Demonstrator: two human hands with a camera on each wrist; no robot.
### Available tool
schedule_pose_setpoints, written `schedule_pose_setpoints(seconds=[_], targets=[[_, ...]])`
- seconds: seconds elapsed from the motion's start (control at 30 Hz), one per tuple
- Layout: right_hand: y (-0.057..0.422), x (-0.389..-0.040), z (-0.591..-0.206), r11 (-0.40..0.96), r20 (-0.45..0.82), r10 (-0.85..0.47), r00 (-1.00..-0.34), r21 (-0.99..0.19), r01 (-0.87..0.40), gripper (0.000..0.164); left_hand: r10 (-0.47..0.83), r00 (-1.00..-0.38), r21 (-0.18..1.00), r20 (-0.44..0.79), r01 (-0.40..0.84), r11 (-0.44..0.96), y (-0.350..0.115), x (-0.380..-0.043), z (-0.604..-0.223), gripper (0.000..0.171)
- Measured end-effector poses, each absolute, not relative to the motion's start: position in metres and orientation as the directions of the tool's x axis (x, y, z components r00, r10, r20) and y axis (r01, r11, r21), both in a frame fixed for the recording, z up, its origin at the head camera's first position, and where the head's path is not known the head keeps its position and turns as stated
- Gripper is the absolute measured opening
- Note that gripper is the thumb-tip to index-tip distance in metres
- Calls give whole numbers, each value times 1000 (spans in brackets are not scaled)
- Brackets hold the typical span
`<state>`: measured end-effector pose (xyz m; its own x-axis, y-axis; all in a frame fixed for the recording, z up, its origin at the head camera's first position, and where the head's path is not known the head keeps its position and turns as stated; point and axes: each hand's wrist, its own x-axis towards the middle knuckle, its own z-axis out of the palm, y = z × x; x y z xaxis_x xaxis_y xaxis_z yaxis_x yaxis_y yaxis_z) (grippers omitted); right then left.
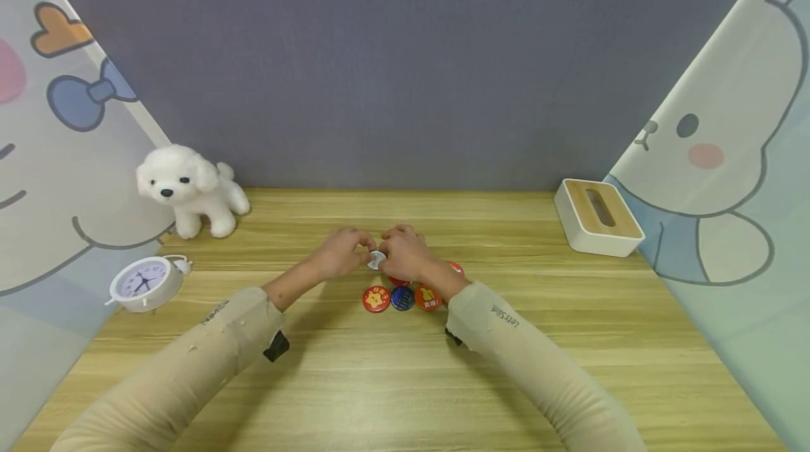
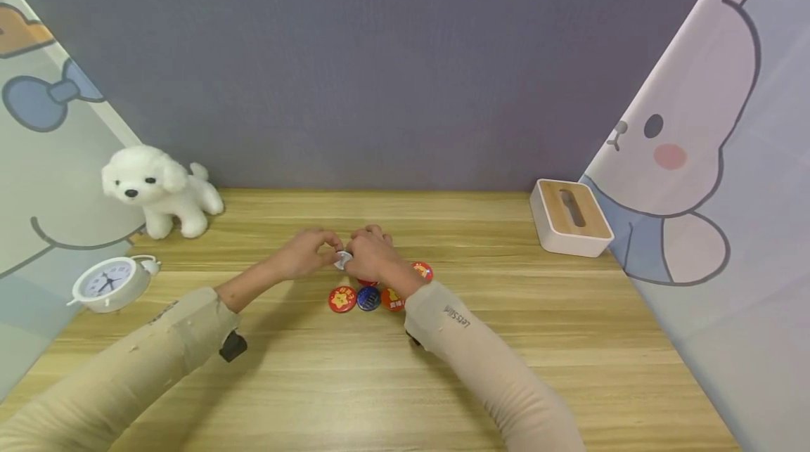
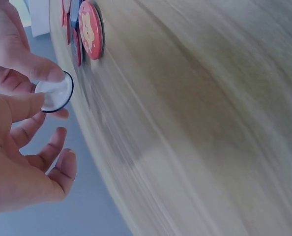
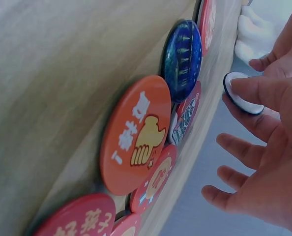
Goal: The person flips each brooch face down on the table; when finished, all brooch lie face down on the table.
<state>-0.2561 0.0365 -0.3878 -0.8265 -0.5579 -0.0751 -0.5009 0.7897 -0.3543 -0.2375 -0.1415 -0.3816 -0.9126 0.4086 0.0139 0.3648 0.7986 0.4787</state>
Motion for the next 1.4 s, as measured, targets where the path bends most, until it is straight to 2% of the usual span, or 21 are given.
schedule_pose_setpoints(seconds=[0.2,0.37,0.63,0.8,1.0,1.27,1.4], targets=[[39,-256,-386,775,-26,-545,-838,-397,-492,9,421,-907,386,-14,383,839,-138,-237,-379,12],[40,-256,-383,754,-3,-567,-823,-403,-518,5,423,-906,384,-30,380,841,-138,-236,-378,13],[42,-257,-383,737,4,-564,-826,-450,-505,6,428,-900,396,-78,366,842,-144,-239,-384,17],[43,-259,-384,764,-22,-544,-839,-425,-485,6,424,-903,405,-75,361,840,-146,-242,-386,12],[41,-258,-388,794,-76,-541,-838,-373,-479,11,394,-913,445,-106,311,840,-145,-241,-382,16],[38,-257,-393,808,-111,-539,-835,-349,-475,17,447,-886,419,-120,363,832,-144,-242,-383,12],[38,-257,-393,803,-98,-538,-837,-362,-473,12,461,-879,386,-122,386,838,-144,-244,-386,12]])
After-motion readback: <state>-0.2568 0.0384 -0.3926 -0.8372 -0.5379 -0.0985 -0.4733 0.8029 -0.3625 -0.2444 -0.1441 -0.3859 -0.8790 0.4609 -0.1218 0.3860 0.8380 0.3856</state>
